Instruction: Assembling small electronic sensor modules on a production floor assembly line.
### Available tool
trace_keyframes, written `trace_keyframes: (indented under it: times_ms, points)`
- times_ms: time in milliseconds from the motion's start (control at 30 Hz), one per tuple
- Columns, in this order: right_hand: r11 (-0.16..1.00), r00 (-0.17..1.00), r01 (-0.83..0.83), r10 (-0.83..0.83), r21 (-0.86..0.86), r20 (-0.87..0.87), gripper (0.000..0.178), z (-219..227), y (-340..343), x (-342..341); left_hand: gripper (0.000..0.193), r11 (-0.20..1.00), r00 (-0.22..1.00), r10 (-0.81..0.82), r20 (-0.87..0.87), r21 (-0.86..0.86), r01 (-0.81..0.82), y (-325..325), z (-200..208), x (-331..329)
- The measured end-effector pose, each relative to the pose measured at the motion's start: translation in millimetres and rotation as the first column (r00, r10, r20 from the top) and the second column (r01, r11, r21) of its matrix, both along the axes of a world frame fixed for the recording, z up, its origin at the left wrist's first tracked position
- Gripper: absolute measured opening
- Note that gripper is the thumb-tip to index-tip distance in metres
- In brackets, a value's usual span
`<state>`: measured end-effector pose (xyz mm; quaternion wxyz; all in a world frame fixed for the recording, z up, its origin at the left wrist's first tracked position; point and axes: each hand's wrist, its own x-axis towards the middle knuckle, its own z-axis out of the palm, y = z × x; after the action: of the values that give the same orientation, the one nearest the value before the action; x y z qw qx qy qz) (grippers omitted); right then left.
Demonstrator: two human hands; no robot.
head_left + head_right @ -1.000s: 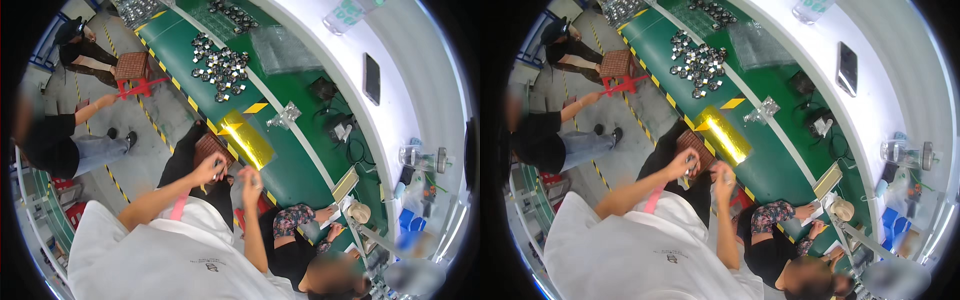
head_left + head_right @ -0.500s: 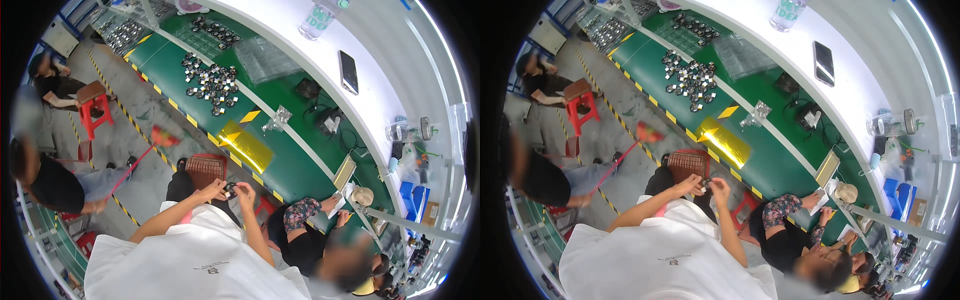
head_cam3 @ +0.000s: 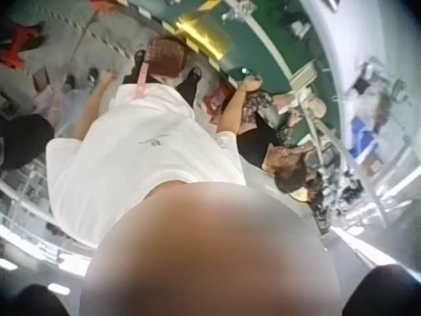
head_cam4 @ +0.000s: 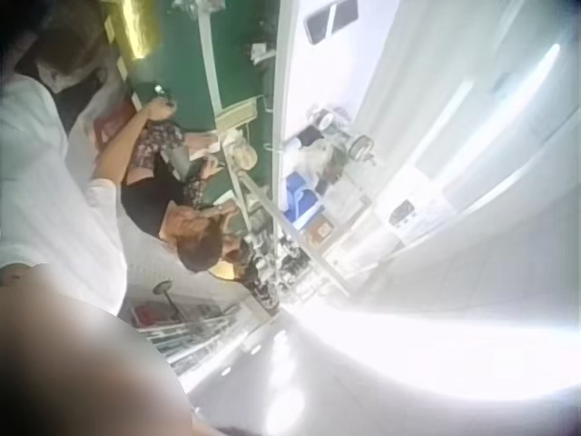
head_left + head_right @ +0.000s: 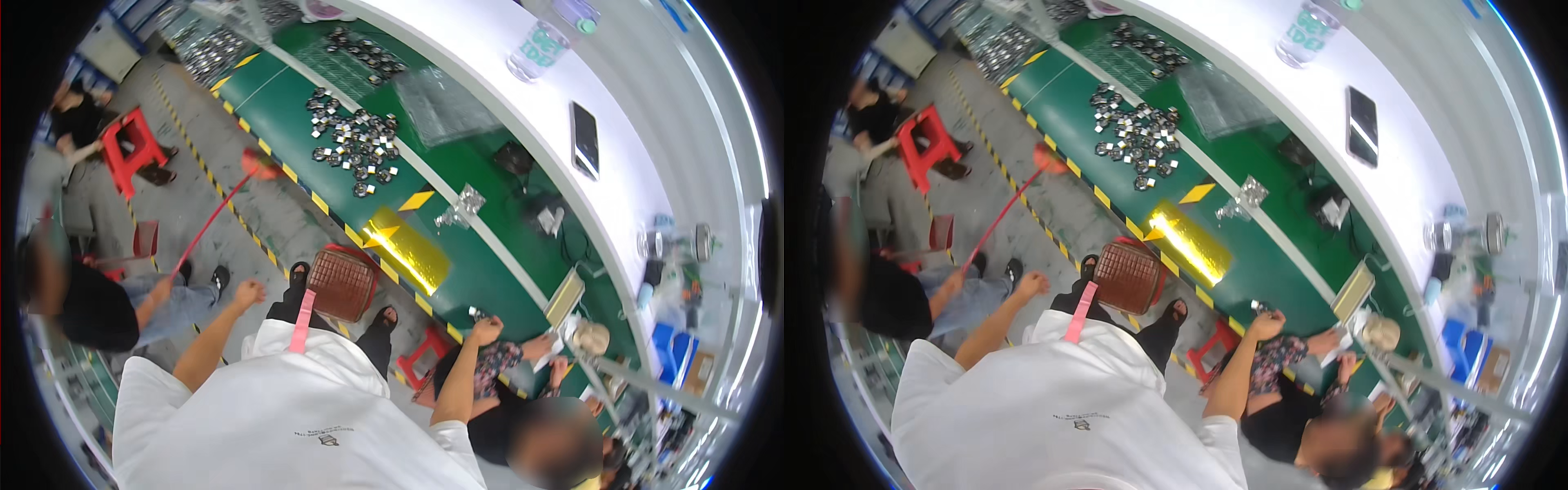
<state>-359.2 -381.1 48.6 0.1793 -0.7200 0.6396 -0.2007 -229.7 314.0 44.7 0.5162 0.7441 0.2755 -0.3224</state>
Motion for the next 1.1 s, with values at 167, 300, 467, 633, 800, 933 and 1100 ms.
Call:
trace_keyframes:
  times_ms: [167,300,467,633,800,933,1100]
  points:
    - [0.829,0.815,-0.552,0.56,-0.095,0.149,0.017,24.0,-3.3,47.9,0.022,0.916,0.913,0.396,-0.101,0.117,-0.384,16.2,1.2,-174.6]
    - [0.445,0.41,-0.896,0.826,-0.001,0.386,0.019,22.8,90.8,87.0,0.023,0.959,0.972,0.171,-0.16,0.252,-0.127,17.3,6.6,-352.3]
    - [0.044,0.11,-0.987,0.883,0.154,0.456,0.038,6.5,124.0,102.2,0.023,0.966,0.981,0.111,-0.158,0.247,-0.07,-15.2,59.0,-487.1]
    - [-0.01,-0.007,-1.0,0.969,0.01,0.247,0.032,-10.0,172.9,198.3,0.024,0.963,0.993,0.046,-0.111,0.269,-0.015,-80.0,26.1,-475.6]
    - [-0.126,-0.147,-0.981,0.978,-0.146,0.148,0.025,-11.2,220.9,316.5,0.025,0.964,0.94,0.249,-0.232,0.148,-0.219,-138.0,27.3,-413.2]
    - [-0.167,-0.131,-0.935,0.982,-0.313,-0.133,0.024,-36.5,228.0,337.8,0.029,0.944,0.907,0.315,-0.28,-0.001,-0.329,-170.9,-33.4,-347.0]
    - [-0.248,-0.234,-0.953,0.967,-0.173,-0.099,0.029,-32.0,233.7,282.3,0.038,0.955,0.95,-0.295,0.101,0.066,0.29,-200.4,-159.8,-219.8]
